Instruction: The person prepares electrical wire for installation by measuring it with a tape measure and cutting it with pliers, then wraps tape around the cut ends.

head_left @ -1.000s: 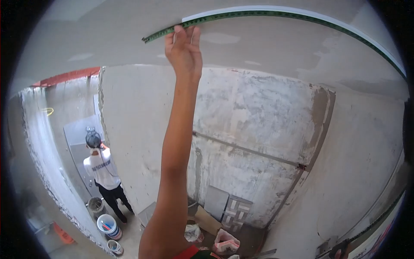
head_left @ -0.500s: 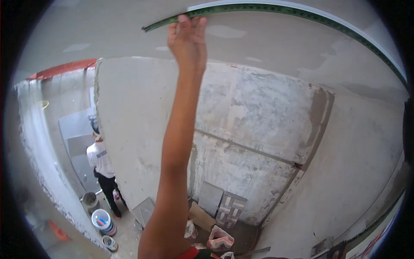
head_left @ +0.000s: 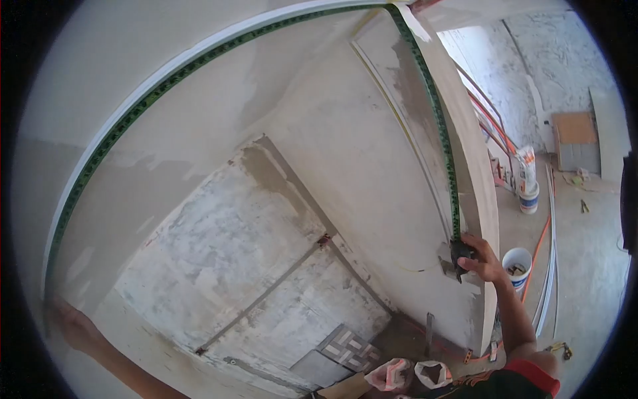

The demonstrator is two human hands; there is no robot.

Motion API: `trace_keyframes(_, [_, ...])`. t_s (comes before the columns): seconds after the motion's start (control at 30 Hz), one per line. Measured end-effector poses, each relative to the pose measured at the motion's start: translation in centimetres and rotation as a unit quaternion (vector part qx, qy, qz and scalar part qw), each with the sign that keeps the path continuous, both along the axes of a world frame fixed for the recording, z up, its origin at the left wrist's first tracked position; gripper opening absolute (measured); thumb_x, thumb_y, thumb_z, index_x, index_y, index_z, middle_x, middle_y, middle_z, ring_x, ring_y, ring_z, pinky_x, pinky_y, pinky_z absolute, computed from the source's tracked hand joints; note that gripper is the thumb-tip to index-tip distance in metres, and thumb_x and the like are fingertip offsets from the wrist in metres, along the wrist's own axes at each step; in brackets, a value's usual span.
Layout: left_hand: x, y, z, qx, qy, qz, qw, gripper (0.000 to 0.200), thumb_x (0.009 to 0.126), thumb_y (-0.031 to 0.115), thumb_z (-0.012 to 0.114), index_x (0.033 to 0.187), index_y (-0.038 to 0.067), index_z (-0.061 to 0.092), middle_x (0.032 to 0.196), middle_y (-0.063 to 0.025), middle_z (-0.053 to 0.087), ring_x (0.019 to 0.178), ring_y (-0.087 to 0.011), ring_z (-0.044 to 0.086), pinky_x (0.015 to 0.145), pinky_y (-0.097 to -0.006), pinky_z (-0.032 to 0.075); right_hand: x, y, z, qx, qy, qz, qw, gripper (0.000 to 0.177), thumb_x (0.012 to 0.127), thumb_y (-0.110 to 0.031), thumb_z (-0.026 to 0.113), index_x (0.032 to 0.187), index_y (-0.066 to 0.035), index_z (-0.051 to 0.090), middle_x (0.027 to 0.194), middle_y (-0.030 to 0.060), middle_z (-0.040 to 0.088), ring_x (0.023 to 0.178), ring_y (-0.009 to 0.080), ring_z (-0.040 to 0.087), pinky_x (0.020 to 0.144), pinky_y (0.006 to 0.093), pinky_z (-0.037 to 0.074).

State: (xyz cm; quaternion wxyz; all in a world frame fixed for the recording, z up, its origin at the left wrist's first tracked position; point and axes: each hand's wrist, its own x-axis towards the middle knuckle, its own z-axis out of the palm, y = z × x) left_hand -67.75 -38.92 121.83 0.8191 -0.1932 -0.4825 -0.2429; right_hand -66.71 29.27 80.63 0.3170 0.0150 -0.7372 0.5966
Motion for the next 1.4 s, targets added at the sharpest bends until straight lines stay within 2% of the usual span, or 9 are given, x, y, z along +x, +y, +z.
trace_keyframes(0.37, [1.0, 1.6, -0.2, 0.046, -0.036, 0.266, 0.962, 0.032, 0.096, 0.005, 0.048, 0.116, -0.019, 0.042, 0.129, -0.0286, 0.044, 0.119, -0.0305, 0.049, 0.107, -0.0343, 0.042, 1.4, -1.1, 0.8, -0.011, 0.017, -0.009, 1.0, 0.077, 0.076, -0.034, 0.074, 0.129, 0.013, 0.043, 0.126, 0.0222, 0.047, 0.113, 0.0302, 0.052, 0.091, 0.038, 0.047])
trace_keyframes(0.53, [-2.1, -8.6, 1.0, -0.027, 0.031, 0.33, 0.943, 0.048, 0.103, 0.037, 0.02, 0.136, 0.014, 0.047, 0.142, -0.0091, 0.044, 0.127, -0.028, 0.045, 0.104, -0.0371, 0.04, 1.2, -0.5, -0.2, 0.006, 0.003, -0.023, 1.0, 0.079, 0.075, -0.035, 0.075, 0.13, 0.013, 0.043, 0.131, 0.0256, 0.044, 0.118, 0.0328, 0.05, 0.095, 0.0389, 0.045])
trace_keyframes(0.67, [-2.0, -9.2, 0.9, 0.022, 0.007, 0.392, 0.92, 0.049, 0.102, 0.038, 0.02, 0.137, 0.015, 0.046, 0.142, -0.0067, 0.044, 0.129, -0.0265, 0.044, 0.105, -0.0366, 0.04, 1.6, -0.8, 0.3, 0.001, -0.004, -0.032, 0.999, 0.082, 0.074, -0.038, 0.075, 0.13, 0.013, 0.043, 0.131, 0.0266, 0.045, 0.119, 0.0335, 0.05, 0.096, 0.0387, 0.043])
trace_keyframes(0.83, [0.7, 3.4, -0.3, 0.105, -0.012, 0.046, 0.993, 0.044, 0.097, 0.01, 0.047, 0.13, -0.018, 0.036, 0.138, -0.0265, 0.039, 0.127, -0.0313, 0.043, 0.106, -0.0309, 0.043, 2.0, -1.1, 1.1, 0.006, -0.005, -0.028, 1.0, 0.081, 0.073, -0.038, 0.075, 0.129, 0.013, 0.044, 0.131, 0.0248, 0.047, 0.12, 0.0326, 0.05, 0.097, 0.0379, 0.042])
trace_keyframes(0.87, [0.1, 0.8, -0.2, 0.085, -0.018, 0.118, 0.989, 0.044, 0.097, 0.01, 0.048, 0.129, -0.019, 0.036, 0.138, -0.0268, 0.039, 0.127, -0.0306, 0.044, 0.106, -0.0312, 0.042, 2.0, -1.1, 1.2, 0.014, -0.006, -0.03, 0.999, 0.081, 0.073, -0.037, 0.074, 0.129, 0.013, 0.044, 0.131, 0.0244, 0.047, 0.12, 0.0325, 0.05, 0.097, 0.0378, 0.042])
trace_keyframes(1.03, [0.3, 0.4, -0.1, 0.022, 0.025, -0.087, 0.996, 0.043, 0.097, 0.011, 0.05, 0.125, -0.02, 0.038, 0.136, -0.0267, 0.039, 0.124, -0.0261, 0.045, 0.108, -0.0327, 0.041, 1.9, -1.3, 1.3, 0.013, 0.008, -0.039, 0.999, 0.078, 0.073, -0.035, 0.073, 0.127, 0.014, 0.045, 0.127, 0.0236, 0.049, 0.118, 0.0319, 0.05, 0.097, 0.0381, 0.042])
trace_keyframes(1.23, [1.0, 1.2, -0.6, 0.064, -0.027, 0.094, 0.993, 0.039, 0.097, 0.006, 0.047, 0.126, -0.018, 0.036, 0.134, -0.0253, 0.042, 0.126, -0.0261, 0.043, 0.109, -0.0325, 0.039, 1.8, -1.0, 2.1, 0.047, 0.028, -0.031, 0.998, 0.075, 0.074, -0.035, 0.073, 0.124, 0.014, 0.047, 0.12, 0.0208, 0.051, 0.113, 0.0296, 0.052, 0.096, 0.0374, 0.042])
trace_keyframes(1.33, [1.5, 1.3, -0.7, 0.078, -0.04, 0.043, 0.995, 0.035, 0.097, 0.003, 0.042, 0.126, -0.017, 0.035, 0.136, -0.0268, 0.038, 0.128, -0.0311, 0.04, 0.111, -0.0342, 0.036, 1.9, -1.1, 2.8, 0.031, 0.02, -0.033, 0.999, 0.074, 0.074, -0.035, 0.073, 0.124, 0.013, 0.047, 0.12, 0.0199, 0.051, 0.113, 0.0284, 0.052, 0.096, 0.0359, 0.042])
trace_keyframes(1.4, [0.4, -2.5, -0.2, 0.04, -0.007, -0.137, 0.99, 0.036, 0.098, 0.002, 0.039, 0.127, -0.018, 0.033, 0.138, -0.0272, 0.035, 0.129, -0.034, 0.038, 0.112, -0.0349, 0.034, 1.8, -0.8, 3.1, 0.051, 0.016, -0.048, 0.997, 0.072, 0.075, -0.033, 0.073, 0.125, 0.012, 0.047, 0.121, 0.0197, 0.051, 0.114, 0.0279, 0.051, 0.097, 0.0348, 0.042])
